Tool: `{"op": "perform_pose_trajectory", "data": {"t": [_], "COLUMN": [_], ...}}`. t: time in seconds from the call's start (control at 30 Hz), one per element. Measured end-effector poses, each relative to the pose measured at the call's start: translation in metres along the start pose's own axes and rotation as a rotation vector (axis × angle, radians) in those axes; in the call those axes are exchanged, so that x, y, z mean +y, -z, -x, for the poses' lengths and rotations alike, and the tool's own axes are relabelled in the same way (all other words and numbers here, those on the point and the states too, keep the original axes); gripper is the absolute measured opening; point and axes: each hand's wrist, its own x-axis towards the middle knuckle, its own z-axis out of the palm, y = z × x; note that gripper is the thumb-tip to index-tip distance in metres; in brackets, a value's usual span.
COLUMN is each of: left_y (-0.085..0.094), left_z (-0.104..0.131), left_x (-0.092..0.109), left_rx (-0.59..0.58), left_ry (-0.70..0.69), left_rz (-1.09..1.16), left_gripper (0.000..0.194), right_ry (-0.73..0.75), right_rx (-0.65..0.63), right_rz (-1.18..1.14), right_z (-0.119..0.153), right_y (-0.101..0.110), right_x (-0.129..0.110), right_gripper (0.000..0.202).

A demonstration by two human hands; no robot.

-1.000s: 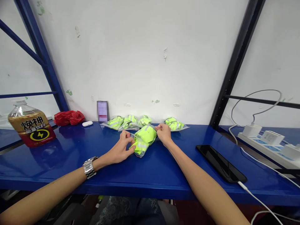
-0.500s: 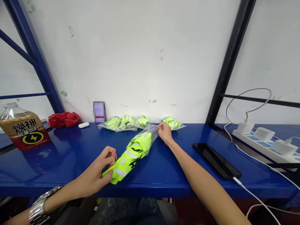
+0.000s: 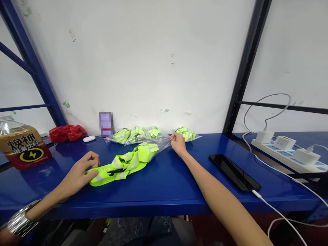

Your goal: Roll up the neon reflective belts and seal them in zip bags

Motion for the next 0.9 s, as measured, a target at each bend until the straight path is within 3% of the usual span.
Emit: {"op": "perform_pose_trajectory", "data": {"t": [0.23, 0.37, 0.43, 0.53, 0.6, 0.7, 0.77, 0.9], "left_y": [0.015, 0.012, 0.008, 0.0, -0.005, -0.017, -0.026, -0.037], "left_z": [0.006, -0.002, -0.009, -0.021, -0.03, -0.042, -0.046, -0.042], "left_x": [-0.033, -0.032, -0.023, 0.002, 0.021, 0.045, 0.056, 0.07], "left_rx": [0.109, 0.044, 0.1, 0.219, 0.127, -0.098, -0.222, -0.221], "left_ry": [0.05, 0.045, 0.066, 0.009, -0.087, -0.14, -0.16, -0.219], "left_rz": [-0.107, -0.178, -0.266, -0.385, -0.381, -0.382, -0.434, -0.561], "left_gripper": [0.026, 0.024, 0.019, 0.029, 0.036, 0.051, 0.049, 0.035], "right_ry": [-0.006, 0.173, 0.288, 0.313, 0.281, 0.286, 0.326, 0.394], "right_rx": [0.01, -0.044, -0.056, -0.036, -0.087, -0.183, -0.154, -0.031], "right_rz": [0.041, 0.092, 0.165, 0.341, 0.387, 0.363, 0.355, 0.369], "right_z": [-0.005, 0.008, 0.019, 0.032, 0.035, 0.028, 0.019, 0.0], "right_y": [0.014, 0.01, 0.002, -0.01, -0.014, -0.015, -0.011, 0.002], "right_x": [0.003, -0.018, -0.031, -0.04, -0.037, -0.026, -0.02, -0.014], "right_gripper": [0.014, 0.017, 0.023, 0.042, 0.045, 0.029, 0.022, 0.022]}}
